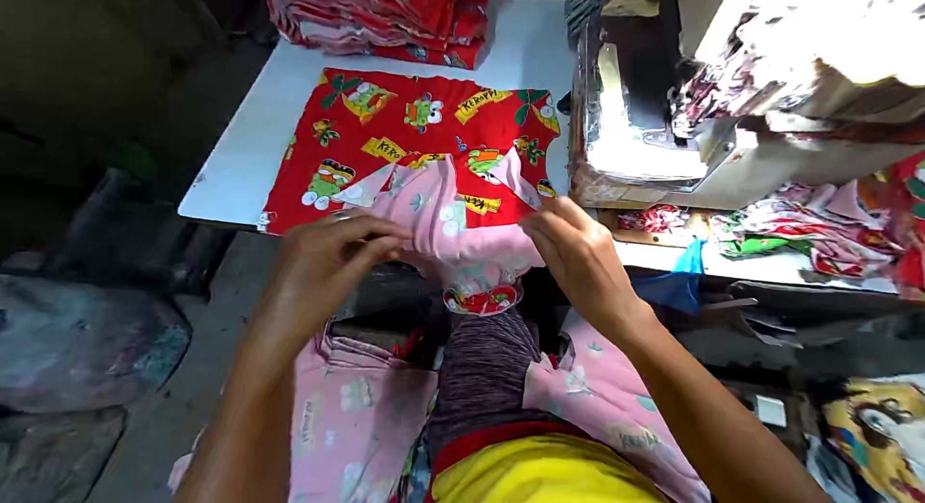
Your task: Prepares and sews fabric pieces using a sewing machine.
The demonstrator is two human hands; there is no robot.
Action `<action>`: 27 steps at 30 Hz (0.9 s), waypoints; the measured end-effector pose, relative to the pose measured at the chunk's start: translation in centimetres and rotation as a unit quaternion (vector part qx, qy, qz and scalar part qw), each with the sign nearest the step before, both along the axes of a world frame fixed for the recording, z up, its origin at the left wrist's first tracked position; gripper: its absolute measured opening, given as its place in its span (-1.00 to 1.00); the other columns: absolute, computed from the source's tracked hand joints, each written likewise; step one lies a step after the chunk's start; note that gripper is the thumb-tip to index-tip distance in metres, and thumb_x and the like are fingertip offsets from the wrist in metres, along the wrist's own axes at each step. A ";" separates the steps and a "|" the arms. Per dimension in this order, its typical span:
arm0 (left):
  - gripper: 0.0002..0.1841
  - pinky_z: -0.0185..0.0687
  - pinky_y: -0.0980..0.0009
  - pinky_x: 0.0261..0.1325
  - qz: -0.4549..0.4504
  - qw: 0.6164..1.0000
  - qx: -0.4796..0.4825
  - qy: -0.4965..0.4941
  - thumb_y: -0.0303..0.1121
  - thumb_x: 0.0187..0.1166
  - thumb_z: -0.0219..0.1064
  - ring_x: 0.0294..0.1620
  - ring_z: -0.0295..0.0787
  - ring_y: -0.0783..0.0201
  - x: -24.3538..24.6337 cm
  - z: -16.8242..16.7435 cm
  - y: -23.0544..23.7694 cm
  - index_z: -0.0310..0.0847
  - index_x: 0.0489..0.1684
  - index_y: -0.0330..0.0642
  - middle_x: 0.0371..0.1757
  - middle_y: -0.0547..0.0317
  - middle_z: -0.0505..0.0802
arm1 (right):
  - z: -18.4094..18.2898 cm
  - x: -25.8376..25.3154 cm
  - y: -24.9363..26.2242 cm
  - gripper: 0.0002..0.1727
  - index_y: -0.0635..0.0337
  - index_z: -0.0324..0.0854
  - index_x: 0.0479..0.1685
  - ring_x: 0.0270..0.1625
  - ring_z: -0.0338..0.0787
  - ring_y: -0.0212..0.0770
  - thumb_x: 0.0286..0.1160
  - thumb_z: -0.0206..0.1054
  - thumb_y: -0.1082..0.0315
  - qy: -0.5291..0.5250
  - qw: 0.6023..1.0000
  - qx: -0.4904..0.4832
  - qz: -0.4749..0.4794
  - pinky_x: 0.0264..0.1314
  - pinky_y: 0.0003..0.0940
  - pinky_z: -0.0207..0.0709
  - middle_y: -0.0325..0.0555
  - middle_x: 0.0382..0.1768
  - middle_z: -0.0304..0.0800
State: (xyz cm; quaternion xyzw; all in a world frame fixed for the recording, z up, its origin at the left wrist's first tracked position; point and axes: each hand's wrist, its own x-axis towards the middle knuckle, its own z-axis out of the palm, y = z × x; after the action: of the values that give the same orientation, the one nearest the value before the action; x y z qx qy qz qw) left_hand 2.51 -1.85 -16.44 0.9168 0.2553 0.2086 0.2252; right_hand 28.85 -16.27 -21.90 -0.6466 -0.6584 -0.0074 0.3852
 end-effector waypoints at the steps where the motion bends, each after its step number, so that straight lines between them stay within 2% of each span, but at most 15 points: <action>1: -0.82 0.77 0.30 0.06 -0.023 1.000 0.006 -0.013 -0.47 0.67 0.27 -0.14 0.84 0.28 1.7 -0.6 0.0 0.79 -0.02 -0.31 -0.03 0.02 0.86 | 0.3 0.1 1.5 -0.84 0.38 0.76 -0.03 -0.21 0.79 0.02 0.60 0.28 0.53 -0.009 1.000 -0.009 -0.009 -0.20 -0.13 0.73 0.15 -0.13 0.71; 2: -0.83 0.75 0.30 0.07 -0.039 0.999 0.015 -0.021 -0.48 0.66 0.28 -0.12 0.84 0.27 3.2 -1.3 0.1 0.81 -0.03 -0.28 -0.03 0.03 0.87 | 0.5 0.2 3.1 -0.84 0.39 0.75 -0.03 -0.18 0.80 0.05 0.62 0.27 0.54 -0.020 0.999 -0.020 -0.019 -0.16 -0.10 0.73 0.18 -0.10 0.70; 4: -0.82 0.72 0.16 0.13 -0.049 0.998 0.033 -0.017 -0.43 0.63 0.33 -0.03 0.84 0.14 5.5 -3.2 0.5 0.83 -0.01 -0.26 0.02 -0.02 0.88 | 0.4 0.6 6.5 -0.82 0.43 0.75 -0.04 -0.06 0.84 0.12 0.63 0.24 0.53 -0.041 0.997 -0.050 -0.043 -0.02 -0.07 0.75 0.24 -0.02 0.73; 7: -0.67 0.66 -0.10 0.14 0.004 0.998 0.054 0.029 -0.23 0.57 0.47 0.09 0.77 -0.12 7.8 -5.9 0.3 0.82 0.15 -0.26 0.13 -0.15 0.81 | 0.3 0.7 9.9 -0.78 0.59 0.70 0.01 0.15 0.77 0.31 0.59 0.29 0.54 -0.056 0.983 -0.157 -0.076 0.23 0.05 0.64 0.44 0.11 0.68; 9: -0.67 0.63 -0.09 0.07 0.047 0.994 0.094 0.036 -0.21 0.53 0.44 0.12 0.74 -0.17 9.0 -6.8 -0.1 0.84 0.11 -0.23 0.10 -0.14 0.80 | 0.3 0.6 11.1 -0.77 0.60 0.70 0.00 0.15 0.78 0.33 0.60 0.20 0.59 -0.074 0.971 -0.198 -0.111 0.19 0.08 0.65 0.45 0.13 0.68; 11: -0.72 0.68 -0.05 -0.01 0.067 0.988 0.134 0.039 -0.25 0.52 0.40 0.09 0.77 -0.17 9.9 -7.1 -0.2 0.86 0.03 -0.22 0.04 -0.13 0.82 | 0.2 0.7 11.5 -0.77 0.57 0.72 -0.04 0.08 0.81 0.32 0.60 0.16 0.61 -0.078 0.972 -0.188 -0.122 0.12 0.09 0.67 0.42 0.08 0.71; 14: -0.75 0.68 -0.04 -0.03 0.067 0.992 0.100 0.026 -0.25 0.54 0.40 0.02 0.80 -0.11 10.4 -7.0 0.6 0.87 -0.04 -0.21 0.05 -0.10 0.84 | -0.7 1.5 11.3 -0.76 0.48 0.77 -0.10 -0.03 0.84 0.19 0.65 0.19 0.49 0.004 0.992 -0.074 -0.102 0.10 0.01 0.68 0.30 -0.07 0.79; 17: -0.80 0.65 -0.02 -0.01 0.032 0.999 0.007 0.021 -0.25 0.50 0.46 -0.05 0.77 -0.01 10.5 -6.0 2.2 0.89 -0.19 -0.19 0.03 -0.07 0.81 | -0.2 1.5 10.2 -0.81 0.40 0.79 -0.13 -0.17 0.76 0.00 0.56 0.26 0.51 0.065 0.994 0.040 -0.075 0.02 -0.18 0.63 0.13 -0.25 0.75; 20: -0.79 0.58 -0.20 0.19 0.001 0.995 -0.036 0.091 -0.28 0.49 0.52 0.17 0.74 -0.18 10.6 -4.6 3.0 0.89 -0.05 -0.17 0.15 -0.19 0.79 | 0.7 1.0 9.3 -0.83 0.34 0.78 -0.09 -0.10 0.77 -0.11 0.58 0.30 0.46 0.124 0.989 0.056 -0.060 0.07 -0.27 0.61 0.05 -0.21 0.78; 21: -0.78 0.57 -0.22 0.20 -0.002 0.994 -0.039 0.101 -0.27 0.48 0.55 0.20 0.73 -0.19 10.7 -4.5 3.1 0.88 -0.02 -0.14 0.16 -0.20 0.79 | 1.0 0.9 9.2 -0.82 0.33 0.78 -0.07 -0.11 0.80 -0.17 0.59 0.31 0.43 0.146 0.986 0.052 -0.055 0.06 -0.32 0.64 0.03 -0.20 0.80; 24: -0.80 0.57 -0.23 0.18 0.005 0.995 -0.023 0.100 -0.26 0.48 0.55 0.19 0.73 -0.18 10.7 -4.7 3.2 0.89 -0.08 -0.13 0.12 -0.17 0.80 | 1.8 0.6 8.8 -0.83 0.30 0.75 -0.05 -0.18 0.83 -0.33 0.63 0.32 0.38 0.213 0.975 0.034 -0.045 -0.02 -0.44 0.67 -0.04 -0.20 0.85; 27: -0.77 0.56 -0.29 0.16 0.005 0.998 -0.003 0.063 -0.27 0.57 0.45 0.15 0.74 -0.23 10.5 -4.3 3.4 0.85 -0.14 -0.28 0.06 -0.22 0.81 | 2.3 0.7 8.3 -0.83 0.29 0.74 -0.04 -0.19 0.83 -0.41 0.64 0.33 0.36 0.249 0.967 0.043 -0.032 -0.02 -0.50 0.67 -0.08 -0.21 0.87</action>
State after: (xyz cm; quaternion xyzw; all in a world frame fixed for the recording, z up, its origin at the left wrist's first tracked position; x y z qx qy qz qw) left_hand 13.04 1.56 -20.73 0.9263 0.2743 0.1504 0.2102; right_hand 29.60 -7.97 -19.55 -0.6314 -0.5197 0.1136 0.5642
